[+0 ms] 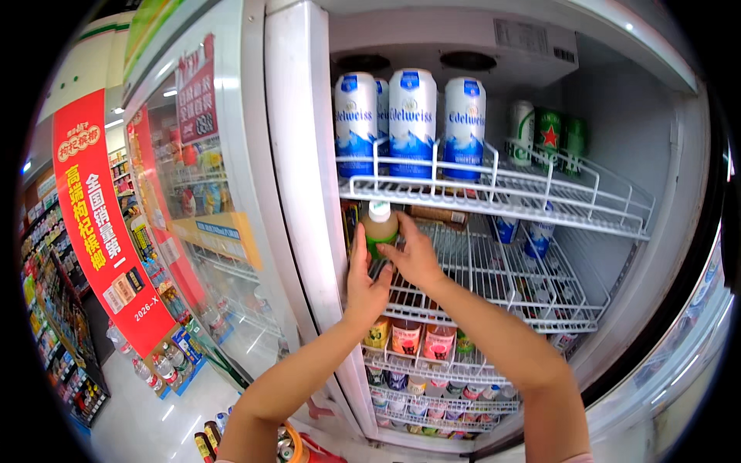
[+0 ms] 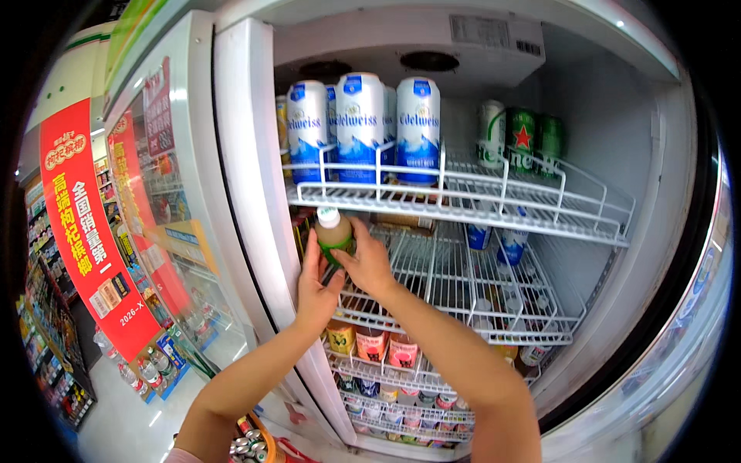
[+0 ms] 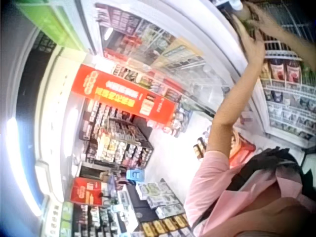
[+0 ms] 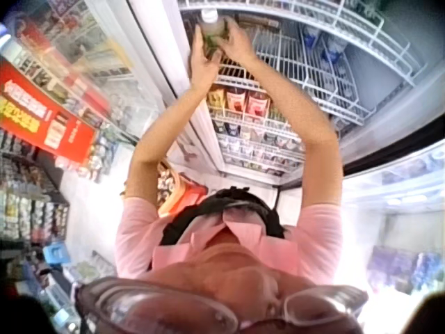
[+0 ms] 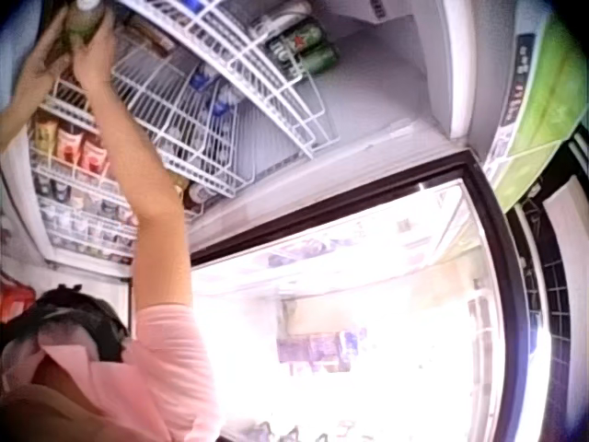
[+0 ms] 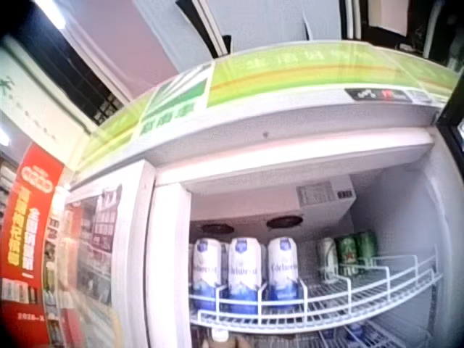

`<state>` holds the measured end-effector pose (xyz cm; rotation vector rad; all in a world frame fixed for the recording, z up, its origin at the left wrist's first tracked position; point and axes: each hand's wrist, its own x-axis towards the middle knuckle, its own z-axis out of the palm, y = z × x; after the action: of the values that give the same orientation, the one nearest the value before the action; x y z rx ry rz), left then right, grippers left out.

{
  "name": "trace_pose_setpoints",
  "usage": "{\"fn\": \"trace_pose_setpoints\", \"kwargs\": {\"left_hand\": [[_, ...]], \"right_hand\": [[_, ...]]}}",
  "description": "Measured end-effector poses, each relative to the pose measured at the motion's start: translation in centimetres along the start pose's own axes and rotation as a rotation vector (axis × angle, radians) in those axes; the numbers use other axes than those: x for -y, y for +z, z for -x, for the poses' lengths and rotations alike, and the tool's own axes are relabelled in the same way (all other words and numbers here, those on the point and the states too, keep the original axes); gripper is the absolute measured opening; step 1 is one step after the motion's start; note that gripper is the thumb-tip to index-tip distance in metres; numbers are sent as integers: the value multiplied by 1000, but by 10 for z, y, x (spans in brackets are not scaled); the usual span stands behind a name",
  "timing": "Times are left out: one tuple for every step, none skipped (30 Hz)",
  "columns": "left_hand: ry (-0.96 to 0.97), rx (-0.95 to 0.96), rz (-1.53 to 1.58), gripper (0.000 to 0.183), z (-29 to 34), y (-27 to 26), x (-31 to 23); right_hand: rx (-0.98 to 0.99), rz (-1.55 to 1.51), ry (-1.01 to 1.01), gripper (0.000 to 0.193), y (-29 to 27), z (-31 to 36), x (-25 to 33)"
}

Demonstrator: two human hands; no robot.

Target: The person repeatedly picks up various bottled and canned beverages from a red basket and places them into a commercial glass-door refrigerator. They handle items one at a time, arranging them on the middle and lower shelves among existing stock.

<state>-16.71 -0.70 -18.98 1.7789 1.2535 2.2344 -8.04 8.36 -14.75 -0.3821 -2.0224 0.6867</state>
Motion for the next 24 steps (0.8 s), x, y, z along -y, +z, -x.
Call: {"fn": "trace_pose_setpoints", "kwargs": {"left_hand": [[60,39,-30,84,3,2,-8],[52,82,-99,85,9,-2,-19],[39,124,-166,85,16,-6,-31],[13,163,-131,85,22,-4,-41],[-8,199,-103,85,28,-2,-52],[-31,213,24,85,38,-2,-62],[-38,237,-10,85,51,-3,-64],[-44,283,-12,86,62,6,-58],[14,309,-28,86,71,13,-57],[73,335,-43,86,80,19,-57],[67,334,64,85,87,31,-61],[61,326,165,83,95,42,-66],[54,315,264,82,103,48,-70],[34,373,205,81,111,50,-72],[11,452,172,81,120,52,-65],[-10,478,154,81,129,56,-63],[-20,505,135,82,138,60,-66],[-54,522,136,82,146,64,-65],[-90,539,136,82,155,68,-62],[-116,560,142,82,161,73,-58],[-151,593,156,84,167,77,-52],[-186,624,167,87,174,79,-44],[-217,657,177,89,180,83,-34],[-230,665,175,90,185,88,-24]], "right_hand": [[-127,69,-213,64,-6,5,-6],[-156,51,-220,63,-10,14,-5],[-180,33,-225,63,-15,25,1],[-174,-11,-198,63,-25,36,7],[-168,-63,-177,63,-34,49,16],[-142,-166,-129,62,-33,62,27],[-149,-231,-106,60,-34,77,39],[-182,-202,-91,60,-43,93,37],[-208,-188,-83,61,-48,108,37],[-235,-168,-53,61,-53,122,41],[-254,-185,-101,67,-60,135,36],[-303,-187,-86,70,-66,148,39],[-352,-189,-70,72,-72,160,44],[-325,-151,-28,72,-80,172,42],[-296,-117,16,73,-88,186,40],[-287,-64,49,69,-94,198,38],[-285,-30,88,69,-98,207,44],[-309,-35,123,68,-98,218,37],[-330,-41,160,66,-96,230,25],[-333,-61,234,64,-96,239,20],[-339,-85,302,62,-94,247,14],[-349,-74,344,61,-91,256,1],[-371,-88,370,62,-87,261,-7],[-380,-87,353,62,-83,266,-21]]}}
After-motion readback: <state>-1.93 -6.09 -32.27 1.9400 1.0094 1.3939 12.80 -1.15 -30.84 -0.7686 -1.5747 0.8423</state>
